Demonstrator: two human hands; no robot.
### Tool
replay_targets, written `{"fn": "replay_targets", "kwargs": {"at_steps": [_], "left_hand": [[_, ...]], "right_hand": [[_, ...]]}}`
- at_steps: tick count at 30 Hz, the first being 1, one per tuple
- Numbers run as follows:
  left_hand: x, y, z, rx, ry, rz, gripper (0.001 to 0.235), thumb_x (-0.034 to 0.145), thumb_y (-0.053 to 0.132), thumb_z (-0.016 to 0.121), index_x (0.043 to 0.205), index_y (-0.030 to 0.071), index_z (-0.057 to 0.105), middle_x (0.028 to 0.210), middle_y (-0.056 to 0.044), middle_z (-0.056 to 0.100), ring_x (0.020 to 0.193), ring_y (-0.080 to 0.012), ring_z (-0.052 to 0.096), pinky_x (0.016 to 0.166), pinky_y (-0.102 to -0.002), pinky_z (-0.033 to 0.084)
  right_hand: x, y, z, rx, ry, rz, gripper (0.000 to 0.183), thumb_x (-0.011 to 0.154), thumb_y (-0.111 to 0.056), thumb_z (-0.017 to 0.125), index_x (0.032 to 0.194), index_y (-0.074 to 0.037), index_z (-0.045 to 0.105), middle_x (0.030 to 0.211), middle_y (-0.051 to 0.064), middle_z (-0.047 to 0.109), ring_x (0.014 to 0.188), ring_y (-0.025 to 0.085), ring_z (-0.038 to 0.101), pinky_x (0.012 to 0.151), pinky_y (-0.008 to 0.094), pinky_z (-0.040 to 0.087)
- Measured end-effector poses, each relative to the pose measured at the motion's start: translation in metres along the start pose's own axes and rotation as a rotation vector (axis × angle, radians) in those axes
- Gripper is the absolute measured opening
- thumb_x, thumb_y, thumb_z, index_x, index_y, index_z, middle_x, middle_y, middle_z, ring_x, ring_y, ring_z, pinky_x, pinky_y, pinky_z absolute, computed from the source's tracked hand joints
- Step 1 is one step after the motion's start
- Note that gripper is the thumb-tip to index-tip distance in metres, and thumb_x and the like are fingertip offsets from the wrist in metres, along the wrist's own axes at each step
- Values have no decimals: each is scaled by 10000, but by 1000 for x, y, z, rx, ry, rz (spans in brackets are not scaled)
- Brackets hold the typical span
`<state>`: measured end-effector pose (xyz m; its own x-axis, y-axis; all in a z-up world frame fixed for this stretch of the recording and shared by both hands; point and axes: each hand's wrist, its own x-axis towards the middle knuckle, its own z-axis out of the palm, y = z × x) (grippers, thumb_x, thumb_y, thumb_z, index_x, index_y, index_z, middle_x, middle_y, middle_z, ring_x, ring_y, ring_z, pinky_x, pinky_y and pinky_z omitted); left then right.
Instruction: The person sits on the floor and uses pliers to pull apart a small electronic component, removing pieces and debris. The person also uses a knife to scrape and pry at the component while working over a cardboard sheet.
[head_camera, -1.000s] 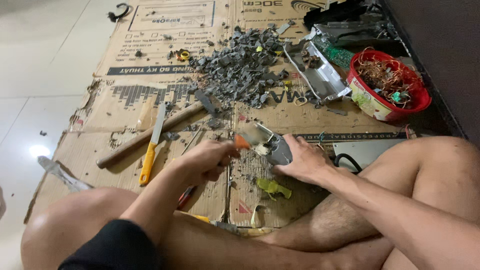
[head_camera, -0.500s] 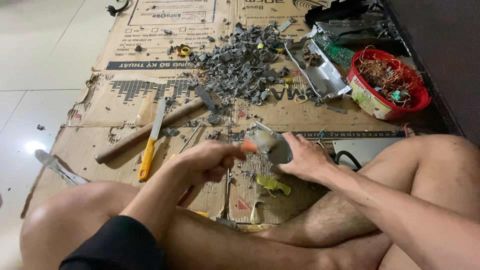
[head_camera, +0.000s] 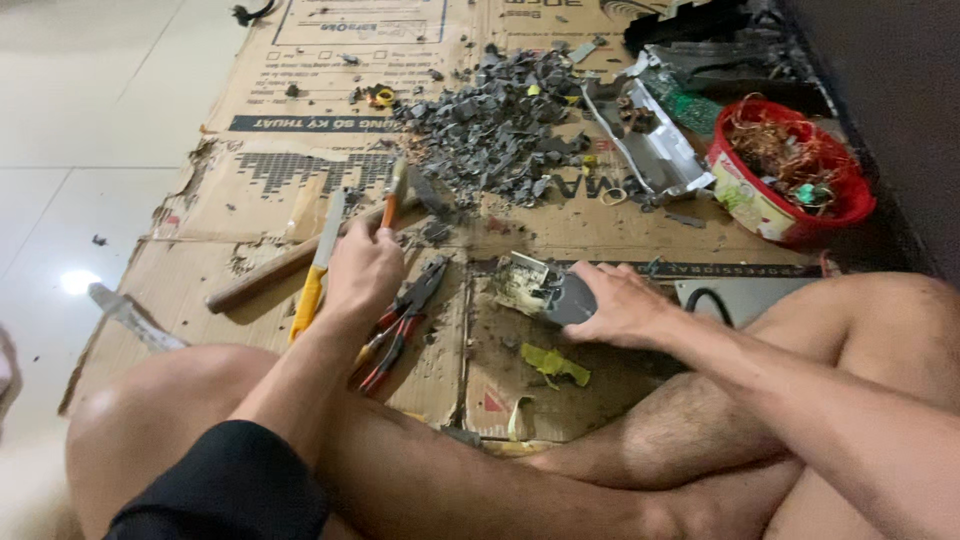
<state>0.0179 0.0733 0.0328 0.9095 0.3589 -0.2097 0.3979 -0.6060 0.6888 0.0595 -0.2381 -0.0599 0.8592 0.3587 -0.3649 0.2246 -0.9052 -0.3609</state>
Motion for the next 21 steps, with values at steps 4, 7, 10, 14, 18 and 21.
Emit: {"fn": "replay_targets", "kwargs": {"at_steps": [4, 7, 10, 14, 18, 21], "left_hand": [[-19, -2, -17, 436, 64, -65, 635, 975, 495, 444, 1386, 14, 499, 1397, -250, 476, 1358, -441, 402, 1104, -646, 343], [-24, -18, 2, 463, -169, -33, 495, 912, 438, 547, 1148, 50, 743, 1216, -239, 685, 1191, -436, 638, 1016, -556, 514], [-22, -36, 25, 606, -299, -72, 464, 854, 327, 609, 1188, 17, 696, 1182, -242, 705, 1177, -405, 666, 1006, -561, 527], [5, -70, 53, 845, -304, 127, 344, 876, 194, 478, 1045, -7, 701, 1041, -197, 744, 1023, -384, 735, 827, -496, 601], [-5, -55, 44, 790, -300, 117, 381, 812, 162, 576, 1103, -66, 665, 1016, -287, 716, 995, -457, 725, 765, -578, 586], [-26, -19, 11, 561, -259, -41, 444, 891, 183, 563, 1216, -108, 645, 1139, -328, 693, 1114, -487, 673, 867, -646, 548]], "right_hand": [[-4, -18, -21, -71, -47, 78, 935, 573, -727, 818, 1395, -374, 546, 1345, 51, 552, 1266, 311, 599, 976, 473, 517], [-33, -68, -58, 171, -208, 156, 822, 763, -547, 732, 1443, -122, 550, 1313, 208, 597, 1231, 371, 623, 998, 504, 509], [-4, -40, -37, 342, -162, 268, 691, 701, -598, 767, 1151, -78, 692, 940, 166, 683, 802, 312, 684, 704, 420, 533], [-5, -46, -29, 372, -126, 302, 633, 697, -621, 735, 1067, -109, 702, 900, 166, 691, 773, 301, 707, 681, 400, 534], [-21, -67, -45, 555, -56, 311, 795, 758, -650, 648, 1290, -60, 653, 1317, 285, 607, 1232, 417, 606, 992, 481, 469], [-23, -80, -39, 570, -103, 315, 837, 815, -712, 549, 1337, -63, 628, 1366, 253, 592, 1299, 378, 565, 1045, 488, 437]]}}
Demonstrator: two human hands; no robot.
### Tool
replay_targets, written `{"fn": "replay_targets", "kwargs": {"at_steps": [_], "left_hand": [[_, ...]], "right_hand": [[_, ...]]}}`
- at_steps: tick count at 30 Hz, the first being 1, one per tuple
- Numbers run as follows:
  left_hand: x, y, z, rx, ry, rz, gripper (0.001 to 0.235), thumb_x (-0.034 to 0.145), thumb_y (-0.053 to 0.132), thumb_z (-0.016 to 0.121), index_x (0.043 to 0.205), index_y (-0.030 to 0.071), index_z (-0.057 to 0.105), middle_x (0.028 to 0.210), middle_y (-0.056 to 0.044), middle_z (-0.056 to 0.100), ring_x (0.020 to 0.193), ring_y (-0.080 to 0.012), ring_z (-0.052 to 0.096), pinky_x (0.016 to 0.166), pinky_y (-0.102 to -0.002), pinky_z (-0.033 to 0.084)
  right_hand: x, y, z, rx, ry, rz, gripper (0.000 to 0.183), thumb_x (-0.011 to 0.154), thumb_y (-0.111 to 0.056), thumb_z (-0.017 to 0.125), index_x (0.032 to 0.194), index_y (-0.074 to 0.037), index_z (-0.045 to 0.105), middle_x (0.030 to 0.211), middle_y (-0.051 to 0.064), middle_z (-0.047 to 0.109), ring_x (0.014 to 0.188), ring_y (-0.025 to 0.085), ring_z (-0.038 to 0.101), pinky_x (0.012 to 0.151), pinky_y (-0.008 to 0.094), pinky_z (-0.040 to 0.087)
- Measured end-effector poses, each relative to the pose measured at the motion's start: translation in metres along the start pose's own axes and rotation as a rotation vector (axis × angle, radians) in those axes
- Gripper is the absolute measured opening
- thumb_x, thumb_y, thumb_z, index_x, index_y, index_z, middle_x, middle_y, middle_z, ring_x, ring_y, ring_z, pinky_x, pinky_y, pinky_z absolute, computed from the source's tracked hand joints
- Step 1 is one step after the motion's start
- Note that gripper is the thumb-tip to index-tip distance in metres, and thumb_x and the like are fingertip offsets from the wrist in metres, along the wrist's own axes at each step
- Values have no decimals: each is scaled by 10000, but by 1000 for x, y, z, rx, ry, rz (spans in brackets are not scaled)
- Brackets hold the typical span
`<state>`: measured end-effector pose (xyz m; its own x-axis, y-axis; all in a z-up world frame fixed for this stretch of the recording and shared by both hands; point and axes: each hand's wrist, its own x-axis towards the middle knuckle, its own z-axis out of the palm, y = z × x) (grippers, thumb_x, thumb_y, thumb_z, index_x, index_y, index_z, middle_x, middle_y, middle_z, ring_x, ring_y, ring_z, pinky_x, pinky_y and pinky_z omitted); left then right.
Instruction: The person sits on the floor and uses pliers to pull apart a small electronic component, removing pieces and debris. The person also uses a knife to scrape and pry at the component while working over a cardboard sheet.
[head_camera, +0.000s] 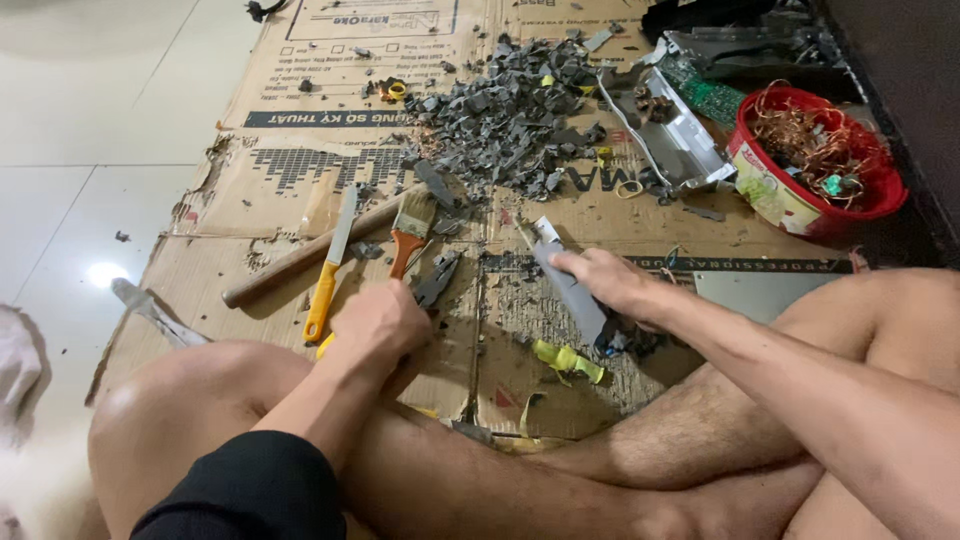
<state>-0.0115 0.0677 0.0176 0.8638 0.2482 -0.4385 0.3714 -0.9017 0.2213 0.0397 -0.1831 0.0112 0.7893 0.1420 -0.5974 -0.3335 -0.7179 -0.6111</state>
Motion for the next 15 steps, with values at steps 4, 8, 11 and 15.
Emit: {"fn": "replay_targets", "kwargs": {"at_steps": [4, 8, 11, 15], "left_hand": [[38, -22, 9, 60, 88, -88, 533, 908, 270, 463, 1341, -36, 519, 1286, -262, 633, 1254, -446, 570, 924, -681, 486], [29, -17, -11, 100, 107, -179, 573, 933, 302, 433, 1409, -6, 510, 1475, -195, 482, 1394, -386, 415, 1069, -652, 391], [25, -12, -9, 101, 96, -158, 543, 936, 299, 462, 1389, 17, 564, 1460, -203, 484, 1394, -388, 418, 1096, -643, 370], [14, -4, -7, 9, 98, -23, 485, 883, 295, 553, 1240, -13, 665, 1293, -255, 587, 1236, -451, 588, 1013, -610, 490]], "right_hand": [[6, -5, 2, 98, 11, -17, 856, 853, -719, 494, 1336, -26, 634, 1401, 253, 571, 1330, 372, 531, 1087, 492, 398], [7, -6, 7, 74, -1, -33, 923, 874, -796, 411, 1470, -96, 496, 1434, 245, 533, 1357, 397, 505, 1110, 538, 373], [22, 14, 9, 353, 0, 0, 812, 917, -729, 425, 1424, -97, 473, 1244, 203, 612, 1070, 340, 630, 879, 488, 513], [23, 22, 0, 595, 32, 4, 754, 937, -664, 467, 1269, 13, 475, 920, 232, 676, 707, 311, 732, 579, 450, 637]]}}
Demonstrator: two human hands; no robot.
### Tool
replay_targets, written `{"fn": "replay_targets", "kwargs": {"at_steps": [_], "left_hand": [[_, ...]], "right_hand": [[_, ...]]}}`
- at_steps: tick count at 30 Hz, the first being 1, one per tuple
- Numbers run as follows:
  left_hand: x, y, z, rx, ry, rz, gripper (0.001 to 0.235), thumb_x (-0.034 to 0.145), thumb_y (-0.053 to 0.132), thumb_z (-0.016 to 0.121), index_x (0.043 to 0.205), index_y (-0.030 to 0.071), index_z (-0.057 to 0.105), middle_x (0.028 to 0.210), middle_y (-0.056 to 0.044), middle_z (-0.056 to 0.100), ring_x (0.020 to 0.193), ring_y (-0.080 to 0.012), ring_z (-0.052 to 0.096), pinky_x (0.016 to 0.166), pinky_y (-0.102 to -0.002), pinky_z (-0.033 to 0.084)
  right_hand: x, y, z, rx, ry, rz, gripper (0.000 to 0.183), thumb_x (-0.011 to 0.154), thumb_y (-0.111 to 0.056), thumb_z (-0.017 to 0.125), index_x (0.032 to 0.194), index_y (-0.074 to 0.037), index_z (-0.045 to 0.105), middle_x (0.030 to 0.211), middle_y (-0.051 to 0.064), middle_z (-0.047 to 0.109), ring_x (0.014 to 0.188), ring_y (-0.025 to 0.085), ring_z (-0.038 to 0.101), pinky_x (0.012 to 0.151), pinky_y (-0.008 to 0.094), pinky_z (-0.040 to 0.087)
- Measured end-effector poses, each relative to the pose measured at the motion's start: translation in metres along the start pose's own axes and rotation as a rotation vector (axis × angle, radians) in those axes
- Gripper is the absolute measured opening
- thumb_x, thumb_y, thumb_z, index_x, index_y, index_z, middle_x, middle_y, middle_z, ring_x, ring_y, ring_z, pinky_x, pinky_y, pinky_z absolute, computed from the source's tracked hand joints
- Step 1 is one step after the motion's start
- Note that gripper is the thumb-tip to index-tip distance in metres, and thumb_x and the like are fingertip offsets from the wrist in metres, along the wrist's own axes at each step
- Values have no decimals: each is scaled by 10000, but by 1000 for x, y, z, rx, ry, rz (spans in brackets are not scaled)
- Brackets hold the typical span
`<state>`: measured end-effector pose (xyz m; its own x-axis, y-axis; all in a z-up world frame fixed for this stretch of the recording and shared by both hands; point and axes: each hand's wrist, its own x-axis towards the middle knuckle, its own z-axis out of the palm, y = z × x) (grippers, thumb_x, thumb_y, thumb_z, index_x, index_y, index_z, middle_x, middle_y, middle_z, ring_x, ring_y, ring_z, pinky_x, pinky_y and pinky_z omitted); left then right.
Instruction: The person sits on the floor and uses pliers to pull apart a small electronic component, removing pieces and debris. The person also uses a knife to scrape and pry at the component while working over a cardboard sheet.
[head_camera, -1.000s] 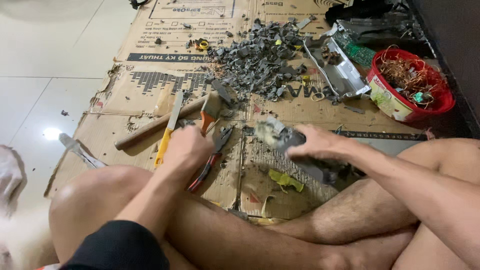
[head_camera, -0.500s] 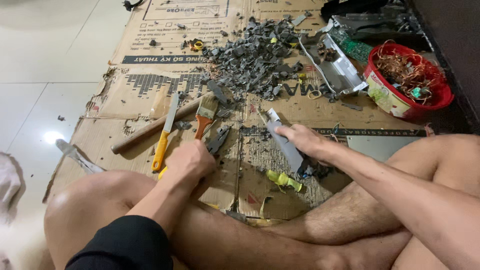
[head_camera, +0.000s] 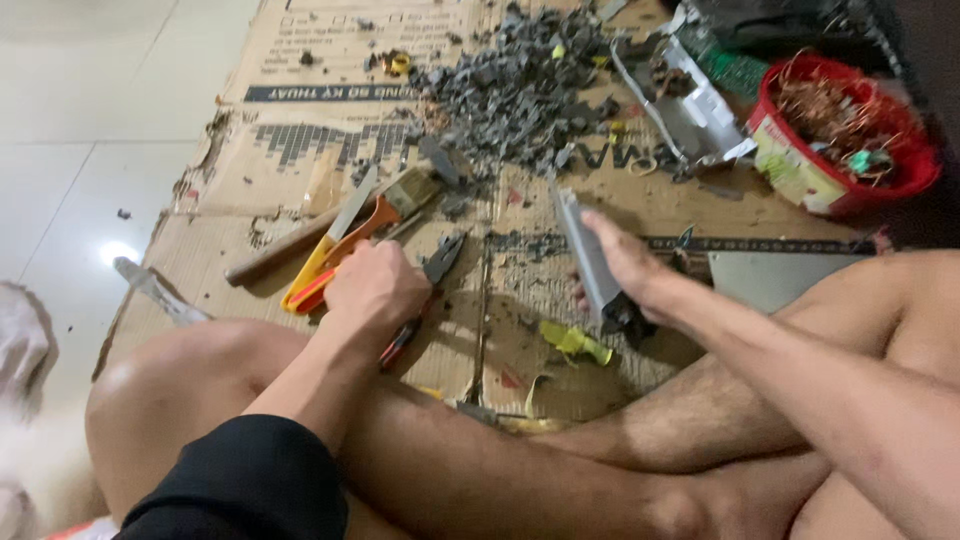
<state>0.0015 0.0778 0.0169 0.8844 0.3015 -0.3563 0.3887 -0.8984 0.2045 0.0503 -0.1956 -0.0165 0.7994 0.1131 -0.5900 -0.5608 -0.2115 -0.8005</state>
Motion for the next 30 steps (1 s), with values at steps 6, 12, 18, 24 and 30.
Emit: {"fn": "replay_targets", "kwargs": {"at_steps": [6, 12, 18, 24, 30], "left_hand": [[-31, -3, 28, 242, -354, -35, 389, 706, 454, 801, 946, 151, 832, 993, -117, 779, 1036, -332, 738, 867, -469, 589], [24, -26, 153, 203, -197, 60, 439, 860, 330, 553, 1145, 59, 747, 1138, -141, 742, 1149, -340, 694, 986, -478, 548], [11, -31, 126, 580, -313, 323, 271, 643, 508, 697, 856, 367, 790, 877, 44, 761, 954, -200, 746, 765, -384, 601], [-42, 5, 13, 496, -593, 338, 354, 786, 509, 641, 1021, 286, 784, 1057, -9, 754, 1119, -228, 686, 933, -420, 542], [-15, 7, 25, 146, -630, 387, 407, 1038, 387, 469, 1215, 115, 714, 1058, -167, 737, 1003, -293, 707, 906, -417, 555]], "right_hand": [[20, 9, 0, 43, -3, -32, 588, 961, -560, 507, 1157, -7, 535, 902, 225, 698, 700, 326, 743, 581, 454, 661], [1, 6, 2, 60, 1, -51, 616, 939, -604, 505, 1226, -60, 470, 902, 211, 671, 679, 329, 724, 554, 445, 641], [25, 22, 1, 37, 8, -54, 616, 923, -592, 530, 1248, -75, 446, 939, 243, 694, 705, 341, 742, 565, 456, 651], [21, 23, 3, -31, 82, -91, 641, 876, -594, 629, 1206, -60, 502, 851, 250, 676, 630, 349, 725, 498, 470, 630], [-42, 6, 36, -472, 185, -129, 843, 917, -664, 526, 1431, -6, 408, 1376, 329, 535, 1289, 459, 555, 1082, 584, 442]]}}
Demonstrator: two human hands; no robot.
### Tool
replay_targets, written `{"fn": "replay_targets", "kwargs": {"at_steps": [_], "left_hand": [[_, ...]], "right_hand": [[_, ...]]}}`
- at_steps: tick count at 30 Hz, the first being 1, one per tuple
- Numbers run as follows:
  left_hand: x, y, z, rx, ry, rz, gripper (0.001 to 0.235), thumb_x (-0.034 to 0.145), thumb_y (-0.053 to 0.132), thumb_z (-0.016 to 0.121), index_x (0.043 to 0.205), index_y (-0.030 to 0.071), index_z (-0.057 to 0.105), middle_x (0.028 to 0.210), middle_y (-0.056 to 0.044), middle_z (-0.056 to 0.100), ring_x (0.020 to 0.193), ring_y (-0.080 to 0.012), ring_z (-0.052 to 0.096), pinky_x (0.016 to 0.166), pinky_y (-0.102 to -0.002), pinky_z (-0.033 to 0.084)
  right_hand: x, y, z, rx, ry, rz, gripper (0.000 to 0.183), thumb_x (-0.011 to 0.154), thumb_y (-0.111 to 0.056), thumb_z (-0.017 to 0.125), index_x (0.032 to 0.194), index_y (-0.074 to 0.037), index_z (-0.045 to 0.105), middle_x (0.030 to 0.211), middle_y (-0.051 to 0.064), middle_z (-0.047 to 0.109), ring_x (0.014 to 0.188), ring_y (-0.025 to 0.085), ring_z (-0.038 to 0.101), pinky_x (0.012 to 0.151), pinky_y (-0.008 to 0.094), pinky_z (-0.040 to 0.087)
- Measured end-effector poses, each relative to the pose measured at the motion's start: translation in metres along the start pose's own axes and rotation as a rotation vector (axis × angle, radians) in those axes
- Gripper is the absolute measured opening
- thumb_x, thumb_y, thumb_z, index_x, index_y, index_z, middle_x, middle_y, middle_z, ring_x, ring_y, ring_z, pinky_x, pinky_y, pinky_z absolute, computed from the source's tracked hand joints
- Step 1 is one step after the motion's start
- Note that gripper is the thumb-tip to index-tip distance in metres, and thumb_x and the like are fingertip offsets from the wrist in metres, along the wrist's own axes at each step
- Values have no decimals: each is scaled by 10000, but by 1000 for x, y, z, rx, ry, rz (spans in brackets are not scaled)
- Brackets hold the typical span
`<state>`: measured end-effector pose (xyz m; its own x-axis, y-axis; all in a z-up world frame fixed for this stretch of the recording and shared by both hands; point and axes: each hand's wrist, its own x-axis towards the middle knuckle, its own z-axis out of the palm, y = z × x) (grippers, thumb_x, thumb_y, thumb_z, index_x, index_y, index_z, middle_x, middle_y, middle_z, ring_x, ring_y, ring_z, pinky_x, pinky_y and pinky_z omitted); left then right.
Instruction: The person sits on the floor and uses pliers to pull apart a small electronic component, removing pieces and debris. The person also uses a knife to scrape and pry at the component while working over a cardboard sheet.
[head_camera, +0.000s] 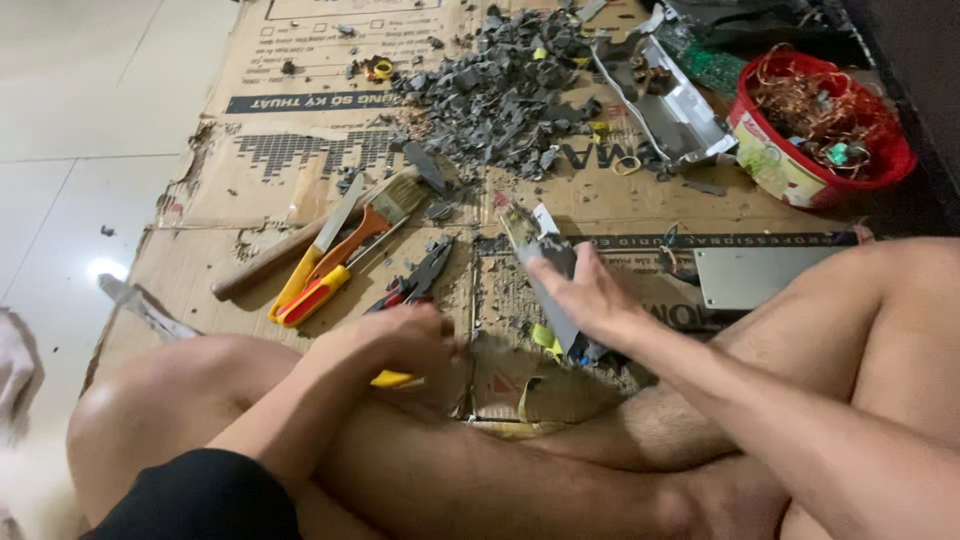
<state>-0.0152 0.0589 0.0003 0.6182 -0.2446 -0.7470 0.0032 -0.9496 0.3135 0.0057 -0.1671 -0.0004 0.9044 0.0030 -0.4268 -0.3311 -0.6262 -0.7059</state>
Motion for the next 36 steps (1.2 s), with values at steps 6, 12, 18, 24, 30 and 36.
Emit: {"fn": "replay_targets", "kwargs": {"at_steps": [6, 12, 18, 24, 30, 36], "left_hand": [[-28, 39, -19, -241, 403, -158, 427, 1042, 450, 396, 1230, 220, 701, 1125, -184, 733, 1146, -345, 692, 932, -501, 547], [-34, 43, -20, -463, 527, -230, 500, 1084, 393, 291, 1352, 127, 619, 1145, -263, 711, 1132, -390, 686, 997, -548, 519], [-10, 38, -38, -427, 553, -205, 523, 1086, 404, 242, 1332, 102, 591, 1075, -275, 715, 1041, -383, 722, 932, -575, 552], [-11, 37, -29, -261, 547, -214, 618, 1071, 549, 293, 1326, 22, 491, 1135, -313, 644, 992, -400, 714, 814, -560, 583], [-33, 38, -44, -91, 426, -127, 530, 1104, 479, 289, 1332, 4, 341, 1126, -270, 546, 977, -355, 678, 844, -530, 588], [-4, -7, -36, 135, 387, -16, 371, 1041, 327, 385, 971, 95, 666, 746, -136, 678, 627, -264, 697, 563, -407, 586]], "right_hand": [[-25, -5, 14, -125, 42, -77, 842, 842, -645, 624, 1317, 29, 454, 1207, 306, 594, 1182, 483, 622, 940, 608, 516], [-8, 11, 12, -89, 43, -95, 731, 892, -573, 619, 1286, 29, 487, 1085, 273, 602, 1058, 444, 668, 871, 532, 541], [-7, 9, -2, -113, -49, -5, 784, 853, -704, 583, 1262, -37, 529, 1139, 271, 668, 1131, 428, 668, 892, 522, 512], [0, 18, 8, -66, -38, -208, 525, 933, -411, 705, 1195, 9, 528, 835, 125, 593, 679, 245, 622, 580, 332, 526], [27, 39, -1, -542, -67, -445, 779, 775, -512, 855, 1328, -64, 537, 1032, 203, 646, 980, 355, 717, 844, 486, 604], [16, 10, -15, -817, -232, -510, 688, 761, -430, 836, 1352, -197, 574, 1208, 141, 639, 1197, 343, 612, 990, 511, 511]]}}
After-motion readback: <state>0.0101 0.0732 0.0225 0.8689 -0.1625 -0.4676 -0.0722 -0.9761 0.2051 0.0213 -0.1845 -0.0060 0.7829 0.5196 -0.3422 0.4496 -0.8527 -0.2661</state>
